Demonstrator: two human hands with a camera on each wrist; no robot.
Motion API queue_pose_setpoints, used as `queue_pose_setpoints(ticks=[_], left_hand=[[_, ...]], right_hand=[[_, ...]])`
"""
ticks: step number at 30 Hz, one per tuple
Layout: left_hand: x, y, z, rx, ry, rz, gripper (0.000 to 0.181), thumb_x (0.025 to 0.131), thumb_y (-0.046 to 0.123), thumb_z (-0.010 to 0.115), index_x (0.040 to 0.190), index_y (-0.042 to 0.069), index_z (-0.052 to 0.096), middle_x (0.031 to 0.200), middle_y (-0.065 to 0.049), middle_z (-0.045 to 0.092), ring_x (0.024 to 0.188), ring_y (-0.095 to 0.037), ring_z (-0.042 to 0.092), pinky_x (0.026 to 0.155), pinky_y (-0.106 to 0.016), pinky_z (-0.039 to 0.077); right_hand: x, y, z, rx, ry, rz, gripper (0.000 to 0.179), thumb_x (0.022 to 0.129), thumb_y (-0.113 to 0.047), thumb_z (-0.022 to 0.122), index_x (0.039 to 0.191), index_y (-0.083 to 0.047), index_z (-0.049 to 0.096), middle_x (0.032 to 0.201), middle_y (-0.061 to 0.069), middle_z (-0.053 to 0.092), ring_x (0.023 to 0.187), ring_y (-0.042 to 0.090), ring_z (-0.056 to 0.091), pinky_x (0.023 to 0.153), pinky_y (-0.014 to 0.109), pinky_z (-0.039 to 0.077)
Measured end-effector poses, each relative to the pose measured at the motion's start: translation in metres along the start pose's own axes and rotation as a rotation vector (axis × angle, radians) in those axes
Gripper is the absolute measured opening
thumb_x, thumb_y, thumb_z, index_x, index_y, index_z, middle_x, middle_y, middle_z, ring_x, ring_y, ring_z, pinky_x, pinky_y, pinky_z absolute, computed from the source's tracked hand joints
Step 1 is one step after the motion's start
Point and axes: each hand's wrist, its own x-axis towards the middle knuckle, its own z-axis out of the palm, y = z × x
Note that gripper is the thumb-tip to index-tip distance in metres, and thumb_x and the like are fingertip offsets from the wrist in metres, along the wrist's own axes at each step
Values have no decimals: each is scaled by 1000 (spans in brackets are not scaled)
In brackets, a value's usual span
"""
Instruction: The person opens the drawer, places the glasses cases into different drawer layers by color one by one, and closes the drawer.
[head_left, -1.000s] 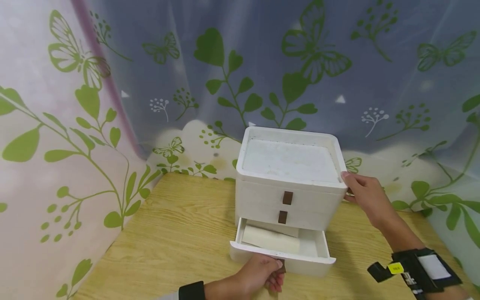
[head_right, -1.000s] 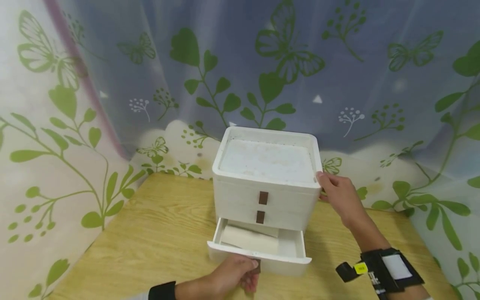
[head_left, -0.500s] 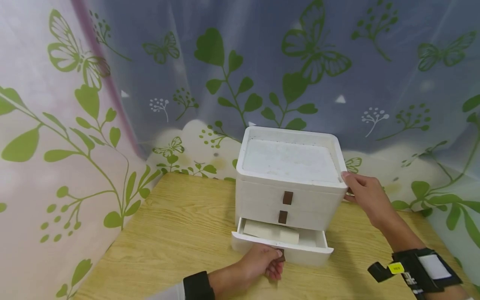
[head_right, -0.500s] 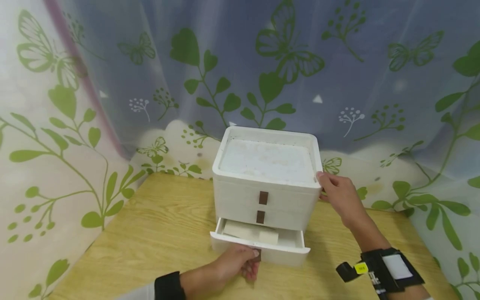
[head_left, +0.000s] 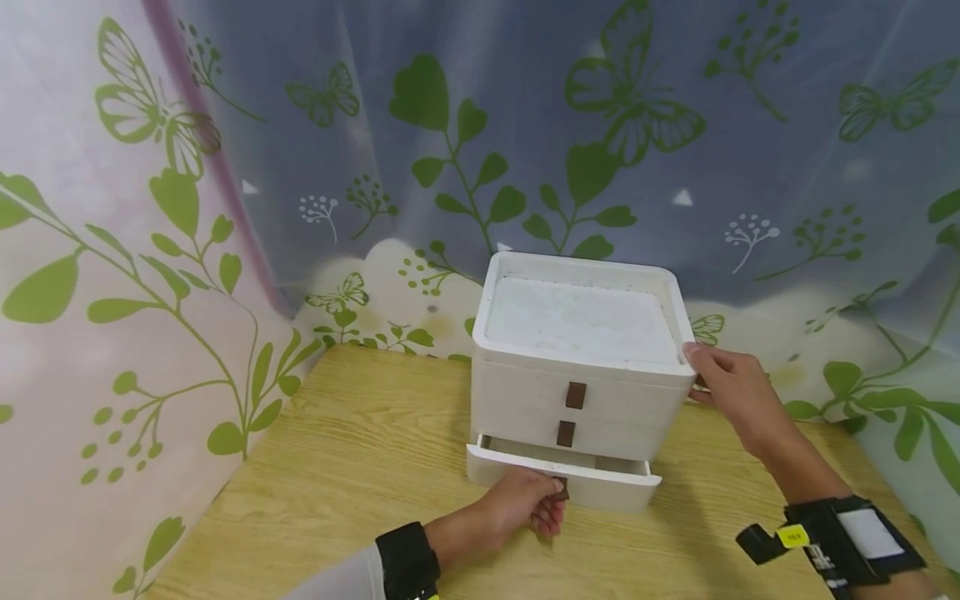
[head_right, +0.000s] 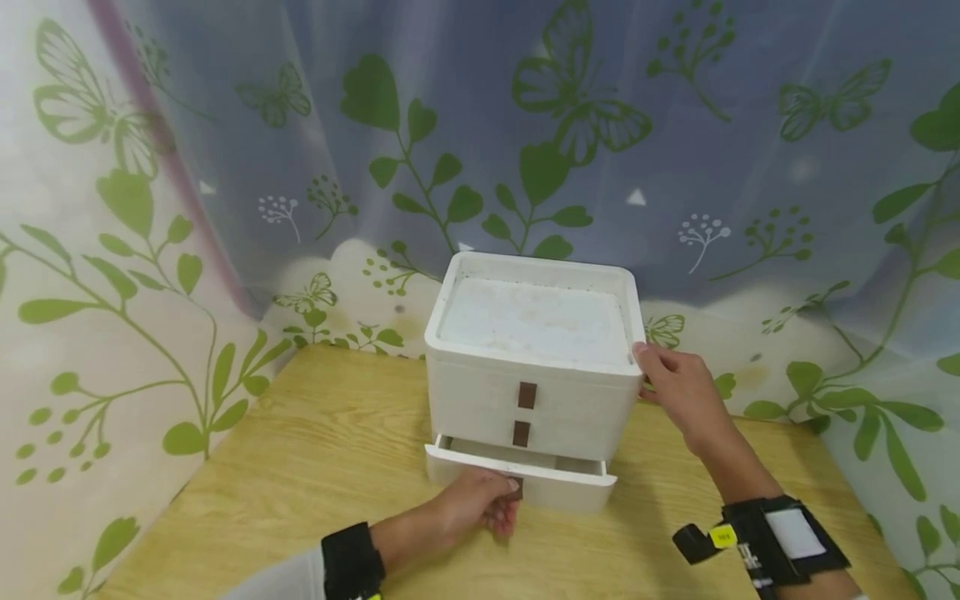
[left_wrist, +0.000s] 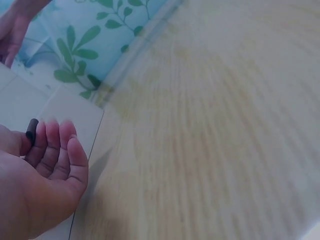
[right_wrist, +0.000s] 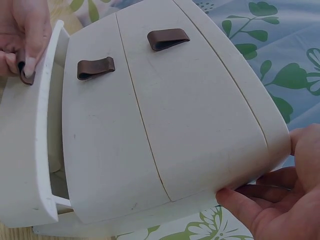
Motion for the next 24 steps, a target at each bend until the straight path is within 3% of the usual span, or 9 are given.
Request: queue_pose_setpoints(ticks=[10,16,24], left_hand=[[15,5,-10,-12,-38,-19,27,101,14,54,89,-8,66,68,0,64,58,-10,62,54,-21,52],[22,7,-14,-7,-28,-11,25,101,12,53,84,-1,65,68,1,63,56,-9,61,53,-20,52],[30,10,-16,9,-27,-18,28,102,14,53,89,-7,65,69,0,63,58,-10,62,56,-21,53]], right_hand=[[0,0,1,1,2,-19,80,109,-59,33,161,2,30,163,31,36,144,50,46,102,37,52],[1,0,2,11,-9,-18,81,109,-59,33,161,2,30,163,30,35,145,50,45,103,41,50],[-1,-2,1,12,2,-12,81,109,-59,33,161,3,29,164,31,34,145,51,44,104,42,50]])
